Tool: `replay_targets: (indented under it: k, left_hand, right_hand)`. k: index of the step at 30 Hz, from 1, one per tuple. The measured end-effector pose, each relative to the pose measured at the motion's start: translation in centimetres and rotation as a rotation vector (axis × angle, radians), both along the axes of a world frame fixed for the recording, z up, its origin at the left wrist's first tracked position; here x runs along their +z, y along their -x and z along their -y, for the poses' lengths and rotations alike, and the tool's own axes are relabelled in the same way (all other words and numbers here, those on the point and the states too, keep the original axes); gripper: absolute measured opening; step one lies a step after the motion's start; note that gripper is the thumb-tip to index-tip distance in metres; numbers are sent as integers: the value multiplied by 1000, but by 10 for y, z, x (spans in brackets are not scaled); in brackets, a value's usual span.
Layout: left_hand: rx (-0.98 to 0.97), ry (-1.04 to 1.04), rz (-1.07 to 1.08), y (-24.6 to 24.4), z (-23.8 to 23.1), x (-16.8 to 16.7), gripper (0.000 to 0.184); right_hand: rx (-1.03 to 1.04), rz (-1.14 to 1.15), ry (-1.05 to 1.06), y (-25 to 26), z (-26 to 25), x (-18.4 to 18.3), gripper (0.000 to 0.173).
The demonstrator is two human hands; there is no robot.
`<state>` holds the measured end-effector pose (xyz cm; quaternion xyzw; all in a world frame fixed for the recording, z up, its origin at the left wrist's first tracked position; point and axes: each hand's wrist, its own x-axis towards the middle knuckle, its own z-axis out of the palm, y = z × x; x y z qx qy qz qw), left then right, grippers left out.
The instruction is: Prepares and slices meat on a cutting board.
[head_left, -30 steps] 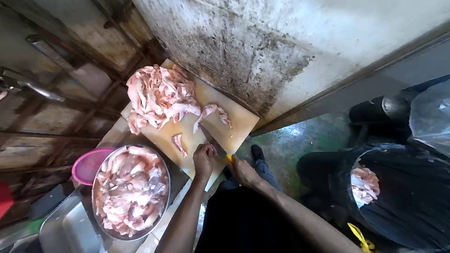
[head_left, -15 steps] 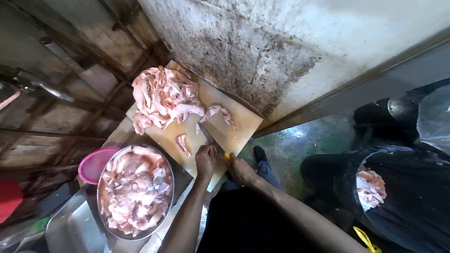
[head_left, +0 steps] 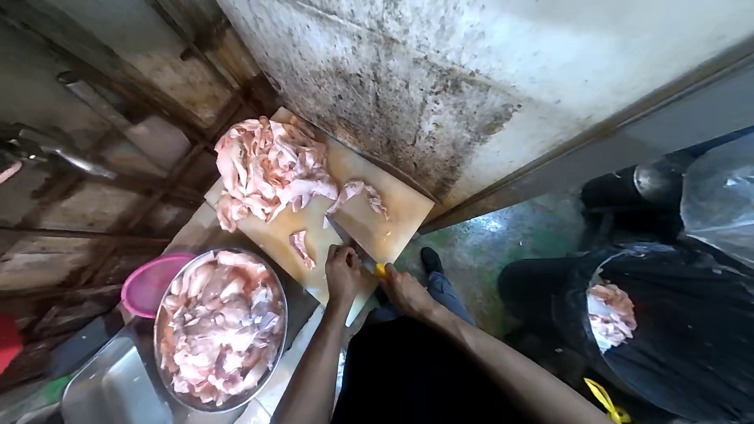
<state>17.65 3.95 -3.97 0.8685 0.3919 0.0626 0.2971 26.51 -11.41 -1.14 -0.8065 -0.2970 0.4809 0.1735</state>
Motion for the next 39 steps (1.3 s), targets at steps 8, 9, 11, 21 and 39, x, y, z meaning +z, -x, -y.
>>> replay_targets:
  k: [8,9,11,21,39]
  left_hand:
    - [36,-17,27,1,5,-1,7]
    - [29,-15,19,3,4,-1,7]
    - [14,-14,12,5,1,0,8]
    - [27,-75,33,7,0,-5,3]
    - [211,87,118,23,-13,12,17]
  right_hand:
    - [62,-17,87,11,49,12,44]
    - [56,-30,83,12,40,12,44]
    - [40,-42,57,10,13,10,42]
    - [108,-17,111,14,66,2,48]
    - [46,112,-40,14,93,27,41]
